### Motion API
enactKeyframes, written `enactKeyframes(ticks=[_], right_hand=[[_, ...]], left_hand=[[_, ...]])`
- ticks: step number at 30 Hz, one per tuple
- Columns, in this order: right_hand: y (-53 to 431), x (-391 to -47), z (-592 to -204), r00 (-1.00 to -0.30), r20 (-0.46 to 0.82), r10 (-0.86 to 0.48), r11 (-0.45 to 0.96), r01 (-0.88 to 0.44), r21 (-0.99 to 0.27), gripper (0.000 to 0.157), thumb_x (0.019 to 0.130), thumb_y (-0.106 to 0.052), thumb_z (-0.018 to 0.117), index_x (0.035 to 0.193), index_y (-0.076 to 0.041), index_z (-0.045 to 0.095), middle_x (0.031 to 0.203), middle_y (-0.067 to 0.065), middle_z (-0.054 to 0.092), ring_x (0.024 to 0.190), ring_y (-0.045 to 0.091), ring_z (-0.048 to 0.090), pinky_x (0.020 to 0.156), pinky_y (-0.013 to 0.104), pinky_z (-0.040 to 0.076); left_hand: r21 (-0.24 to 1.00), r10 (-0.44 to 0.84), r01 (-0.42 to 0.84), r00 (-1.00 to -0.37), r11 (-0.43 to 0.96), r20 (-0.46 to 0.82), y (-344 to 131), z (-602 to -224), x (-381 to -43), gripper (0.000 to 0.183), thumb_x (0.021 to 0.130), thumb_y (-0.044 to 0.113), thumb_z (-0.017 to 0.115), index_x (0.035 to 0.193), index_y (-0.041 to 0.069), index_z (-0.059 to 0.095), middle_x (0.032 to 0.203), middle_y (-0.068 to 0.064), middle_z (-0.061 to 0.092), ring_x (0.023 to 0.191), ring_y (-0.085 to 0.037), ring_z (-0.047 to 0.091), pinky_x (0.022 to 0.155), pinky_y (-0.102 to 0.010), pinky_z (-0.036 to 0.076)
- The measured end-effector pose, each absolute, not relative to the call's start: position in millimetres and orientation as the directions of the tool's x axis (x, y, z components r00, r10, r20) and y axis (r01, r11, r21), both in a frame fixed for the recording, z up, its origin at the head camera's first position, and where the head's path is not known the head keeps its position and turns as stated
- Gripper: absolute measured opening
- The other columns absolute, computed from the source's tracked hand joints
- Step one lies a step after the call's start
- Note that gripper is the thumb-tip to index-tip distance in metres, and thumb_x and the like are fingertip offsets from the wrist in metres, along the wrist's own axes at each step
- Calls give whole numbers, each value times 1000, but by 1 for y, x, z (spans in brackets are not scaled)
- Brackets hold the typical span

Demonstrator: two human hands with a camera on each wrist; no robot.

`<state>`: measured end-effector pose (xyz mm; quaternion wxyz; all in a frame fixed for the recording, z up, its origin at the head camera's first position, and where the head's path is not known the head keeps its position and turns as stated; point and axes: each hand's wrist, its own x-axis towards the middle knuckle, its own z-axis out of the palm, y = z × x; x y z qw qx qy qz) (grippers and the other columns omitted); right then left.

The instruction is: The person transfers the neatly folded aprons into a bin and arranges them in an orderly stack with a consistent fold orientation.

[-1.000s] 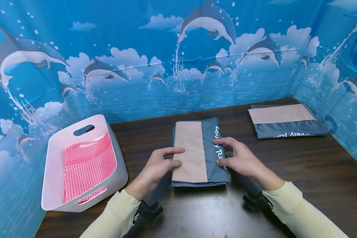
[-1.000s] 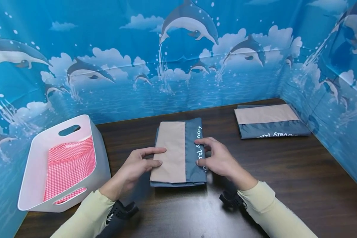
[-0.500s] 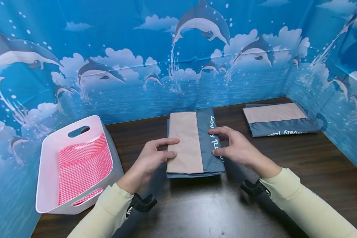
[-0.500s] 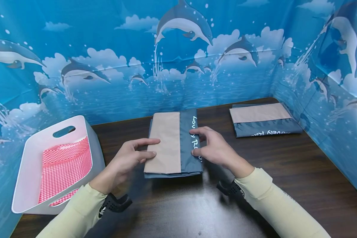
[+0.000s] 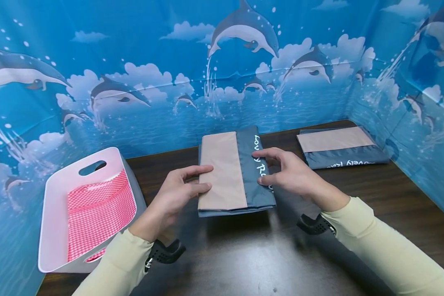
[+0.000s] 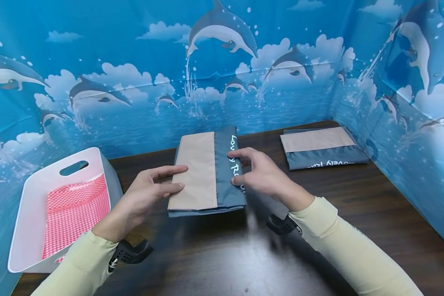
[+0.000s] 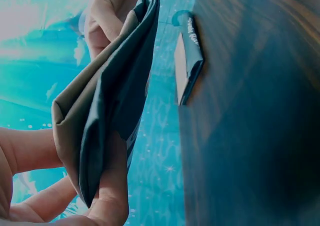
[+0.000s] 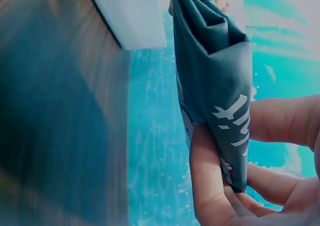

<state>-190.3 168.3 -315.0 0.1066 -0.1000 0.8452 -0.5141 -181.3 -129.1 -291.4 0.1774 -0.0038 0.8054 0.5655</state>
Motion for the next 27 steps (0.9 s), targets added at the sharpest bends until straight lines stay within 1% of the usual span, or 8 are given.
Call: enactKeyframes(ticks=[2,7,14,19,23,27], right_hand=[[167,-190,-312,-958,-68,-279,453,-68,-889,65,95,-9,78,155,-17,57,164,11,48,150,40,48,113,61,52],[166,-189,-307,-959,-58,-278,456,-79,-886,65,95,-8,78,155,-18,56,164,11,48,149,39,49,110,60,54],[163,-187,-305,-961,-55,-272,470,-83,-879,65,95,-9,79,155,-19,56,164,9,48,149,38,50,110,59,54],[160,-188,-305,-960,-53,-274,461,-83,-883,65,95,-9,79,155,-19,57,162,8,50,146,36,52,107,55,56],[159,-189,-304,-962,-58,-266,459,-74,-885,66,94,-8,80,155,-20,57,161,7,50,146,35,52,107,55,56],[161,-188,-303,-964,-61,-257,464,-68,-883,66,94,-8,80,155,-19,57,162,7,49,147,36,52,107,54,56]], left_hand=[[913,199,-201,-938,355,-284,-130,-288,-181,48,102,8,71,149,15,65,157,-11,51,129,-29,59,94,-29,55],[916,198,-210,-937,341,-288,-130,-285,-181,52,101,7,72,152,16,63,157,-12,54,130,-28,65,97,-28,58],[920,183,-219,-940,324,-288,-134,-285,-180,54,100,6,73,152,18,63,154,-10,59,124,-22,70,95,-27,59],[917,175,-217,-942,336,-287,-137,-283,-178,54,101,9,72,153,18,62,155,-11,57,122,-22,70,96,-27,58],[913,175,-215,-941,346,-288,-138,-282,-178,54,102,10,72,154,19,61,156,-10,55,121,-22,70,95,-26,57],[915,189,-210,-939,345,-287,-135,-282,-180,54,102,10,72,154,19,61,155,-10,56,121,-23,70,94,-25,58]])
